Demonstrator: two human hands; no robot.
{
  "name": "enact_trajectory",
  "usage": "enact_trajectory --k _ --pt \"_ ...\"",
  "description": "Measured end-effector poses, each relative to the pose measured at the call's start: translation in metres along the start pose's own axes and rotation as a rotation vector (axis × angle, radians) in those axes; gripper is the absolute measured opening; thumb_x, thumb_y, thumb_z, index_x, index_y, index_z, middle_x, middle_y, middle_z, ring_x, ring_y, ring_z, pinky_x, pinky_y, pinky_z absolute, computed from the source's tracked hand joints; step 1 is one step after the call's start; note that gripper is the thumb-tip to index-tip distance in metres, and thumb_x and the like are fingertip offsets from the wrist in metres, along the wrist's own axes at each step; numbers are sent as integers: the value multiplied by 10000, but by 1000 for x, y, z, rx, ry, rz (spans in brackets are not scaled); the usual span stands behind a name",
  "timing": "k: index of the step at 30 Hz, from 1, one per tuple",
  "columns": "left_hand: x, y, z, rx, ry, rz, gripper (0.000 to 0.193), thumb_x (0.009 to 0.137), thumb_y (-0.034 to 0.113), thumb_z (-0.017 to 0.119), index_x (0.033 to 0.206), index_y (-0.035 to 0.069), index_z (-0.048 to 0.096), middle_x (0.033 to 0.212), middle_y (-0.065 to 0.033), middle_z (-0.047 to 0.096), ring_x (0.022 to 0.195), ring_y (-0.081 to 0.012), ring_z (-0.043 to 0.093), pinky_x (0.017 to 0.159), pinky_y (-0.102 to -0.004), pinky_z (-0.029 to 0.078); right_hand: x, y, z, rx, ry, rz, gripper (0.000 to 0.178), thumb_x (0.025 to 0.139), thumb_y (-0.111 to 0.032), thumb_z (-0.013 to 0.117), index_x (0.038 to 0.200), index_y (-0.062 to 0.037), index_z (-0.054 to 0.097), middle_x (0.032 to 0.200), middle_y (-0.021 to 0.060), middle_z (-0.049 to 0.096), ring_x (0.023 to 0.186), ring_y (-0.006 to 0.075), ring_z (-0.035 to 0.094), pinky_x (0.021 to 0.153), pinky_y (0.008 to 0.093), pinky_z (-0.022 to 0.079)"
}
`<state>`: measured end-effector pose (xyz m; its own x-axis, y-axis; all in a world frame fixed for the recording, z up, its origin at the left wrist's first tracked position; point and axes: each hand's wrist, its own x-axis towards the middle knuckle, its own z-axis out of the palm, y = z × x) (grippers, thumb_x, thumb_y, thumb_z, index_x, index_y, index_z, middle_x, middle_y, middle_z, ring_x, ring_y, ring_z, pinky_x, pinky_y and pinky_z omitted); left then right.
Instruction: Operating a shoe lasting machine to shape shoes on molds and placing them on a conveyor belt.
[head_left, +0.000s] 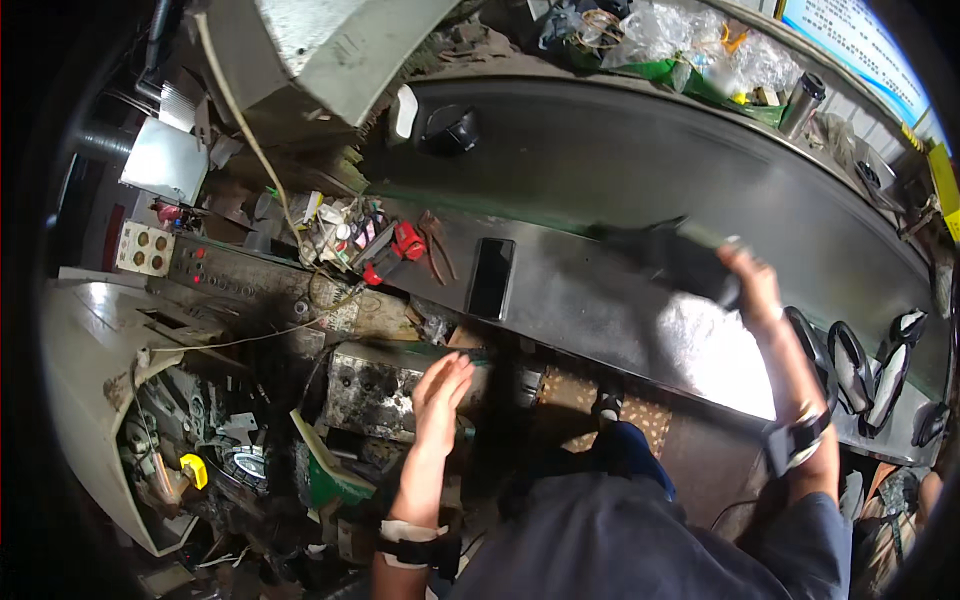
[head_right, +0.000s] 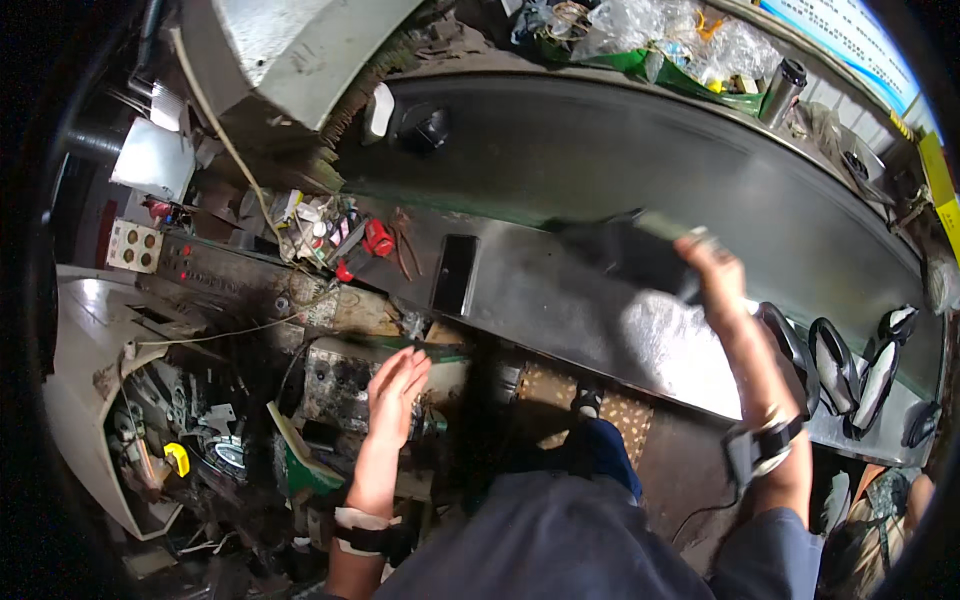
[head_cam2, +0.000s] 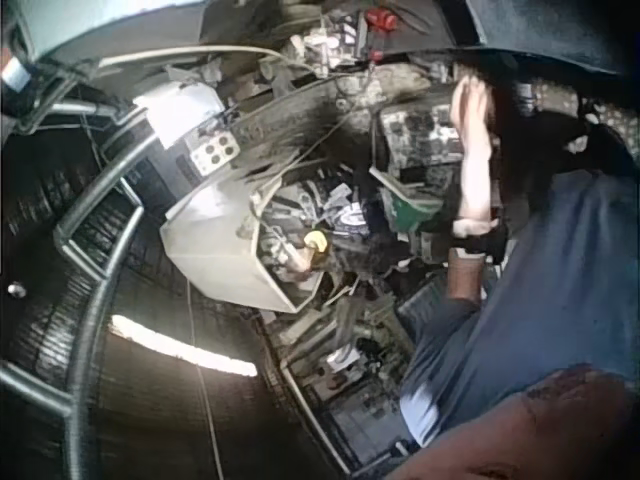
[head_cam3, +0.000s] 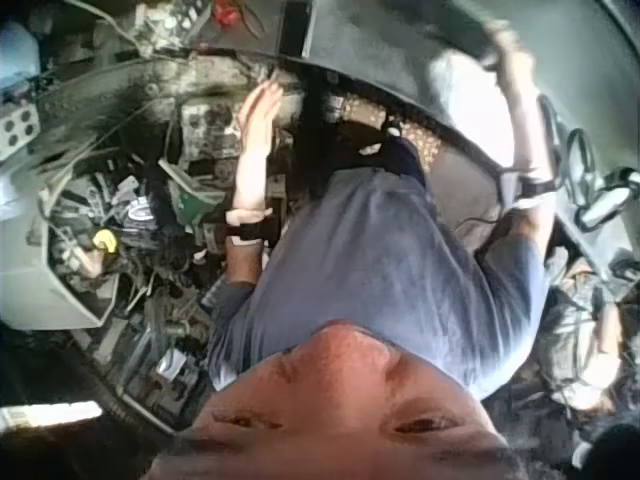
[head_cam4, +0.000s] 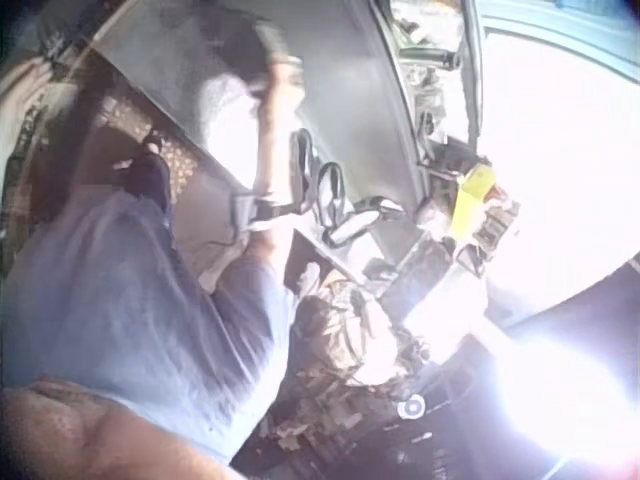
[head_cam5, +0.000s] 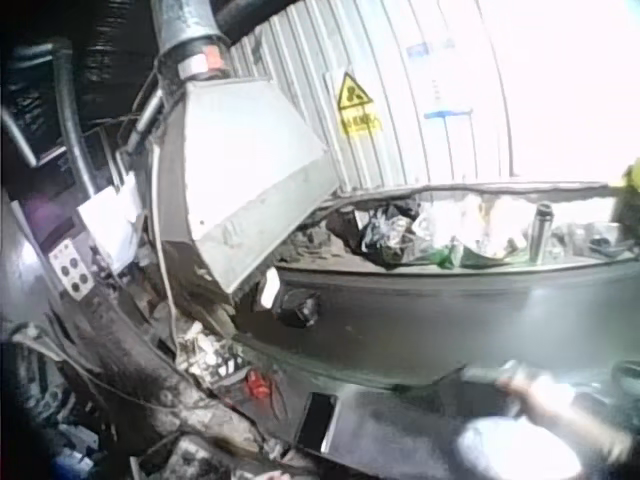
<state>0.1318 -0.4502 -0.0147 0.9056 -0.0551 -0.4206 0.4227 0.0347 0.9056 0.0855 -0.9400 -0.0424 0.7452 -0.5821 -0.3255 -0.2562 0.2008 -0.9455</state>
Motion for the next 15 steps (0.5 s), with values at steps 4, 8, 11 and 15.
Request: enact_trajectory --k 4,8,11,15 --pt "-3 -23 -45 118 190 -183 426 1000 256 630 1311 -24 551 1265 -192 635 1157 -291 640 1011 -403 511 110 1 -137 207 49 157 444 861 -405 744 1113 -43 695 941 61 697 782 182 647 686 311 521" --pt "10 -22 -55 201 224 -221 422 997 257 636 1303 -21 554 1259 -189 642 1148 -287 645 990 -396 521 140 7 -221 374 201 300 380 865 -400 760 1052 -74 702 875 68 697 739 193 674 696 338 580" --pt "40 -11 -31 254 135 -213 440 999 261 631 1330 -17 547 1261 -186 643 1166 -283 635 1010 -395 504 154 53 -284 -177 667 -21 668 867 -385 772 1344 5 514 1279 189 570 1141 282 588 990 390 490" --pt "109 12 9 307 -34 -148 420 983 244 654 1323 9 577 1243 -138 654 1144 -239 634 990 -368 498 125 106 -258 -827 764 -623 971 885 -269 763 1591 -25 142 1653 222 132 1464 281 328 1170 374 303"
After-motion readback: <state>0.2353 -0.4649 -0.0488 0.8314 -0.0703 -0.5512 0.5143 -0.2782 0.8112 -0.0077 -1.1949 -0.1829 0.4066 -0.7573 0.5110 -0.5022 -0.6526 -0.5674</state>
